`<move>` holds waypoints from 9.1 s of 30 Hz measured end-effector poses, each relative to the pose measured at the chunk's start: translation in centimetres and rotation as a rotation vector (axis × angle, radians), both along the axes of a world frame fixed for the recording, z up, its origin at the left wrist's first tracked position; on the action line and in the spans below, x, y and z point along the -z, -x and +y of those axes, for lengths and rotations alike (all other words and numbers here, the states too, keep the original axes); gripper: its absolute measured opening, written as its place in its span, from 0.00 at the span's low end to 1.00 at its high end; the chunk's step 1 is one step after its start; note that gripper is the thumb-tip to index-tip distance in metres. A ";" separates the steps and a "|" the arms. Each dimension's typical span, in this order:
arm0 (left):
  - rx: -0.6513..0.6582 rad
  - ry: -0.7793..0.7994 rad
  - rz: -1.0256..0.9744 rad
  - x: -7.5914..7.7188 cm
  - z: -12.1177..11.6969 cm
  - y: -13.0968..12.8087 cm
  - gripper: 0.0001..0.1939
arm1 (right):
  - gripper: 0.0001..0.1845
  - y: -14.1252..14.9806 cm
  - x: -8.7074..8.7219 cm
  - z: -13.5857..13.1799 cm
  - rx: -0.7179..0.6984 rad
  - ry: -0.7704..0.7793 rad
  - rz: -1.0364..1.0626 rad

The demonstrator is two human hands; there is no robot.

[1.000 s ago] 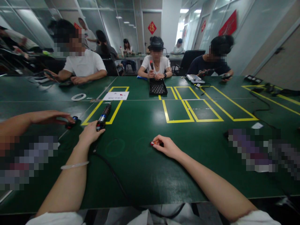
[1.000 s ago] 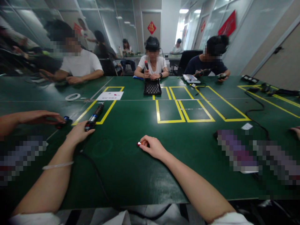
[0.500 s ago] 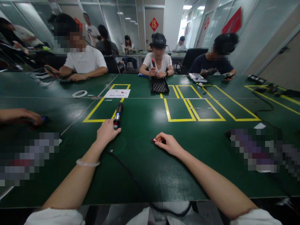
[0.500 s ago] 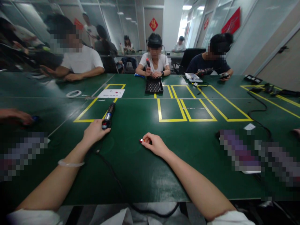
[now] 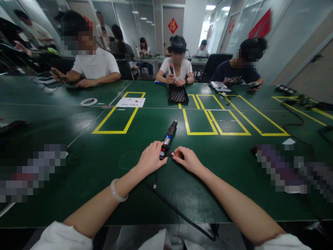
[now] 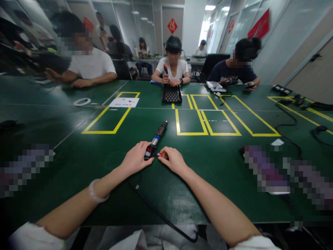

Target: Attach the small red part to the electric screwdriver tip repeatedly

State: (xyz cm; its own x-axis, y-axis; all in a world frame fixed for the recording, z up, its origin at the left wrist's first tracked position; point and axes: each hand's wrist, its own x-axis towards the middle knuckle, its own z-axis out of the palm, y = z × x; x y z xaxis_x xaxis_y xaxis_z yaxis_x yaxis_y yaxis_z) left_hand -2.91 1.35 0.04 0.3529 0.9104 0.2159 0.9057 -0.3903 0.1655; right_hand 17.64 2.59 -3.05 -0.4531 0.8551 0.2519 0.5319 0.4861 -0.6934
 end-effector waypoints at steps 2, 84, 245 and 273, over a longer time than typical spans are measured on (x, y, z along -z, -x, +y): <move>0.042 0.015 -0.021 0.0 -0.4 -0.5 0.27 | 0.05 0.0 -0.1 0.0 0.013 -0.017 -0.049; -0.328 0.009 -0.417 -0.6 6.2 12.1 0.20 | 0.07 -0.7 -0.9 -0.4 -0.119 -0.008 0.002; -0.655 -0.103 0.081 -0.8 6.8 18.3 0.21 | 0.05 -0.6 -1.0 -0.5 -0.112 -0.104 -0.085; 0.293 0.720 -0.755 -0.4 1.1 1.0 0.17 | 0.06 0.3 -0.5 -0.8 -0.157 -0.085 -0.036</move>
State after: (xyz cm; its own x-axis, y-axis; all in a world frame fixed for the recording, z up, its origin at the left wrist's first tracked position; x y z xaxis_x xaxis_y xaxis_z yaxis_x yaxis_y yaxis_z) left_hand -3.86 2.43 0.39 0.5771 0.8125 -0.0827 0.3612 -0.1631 0.9181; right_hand 17.32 1.75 -2.55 -0.5895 0.7495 0.3014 0.4689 0.6213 -0.6278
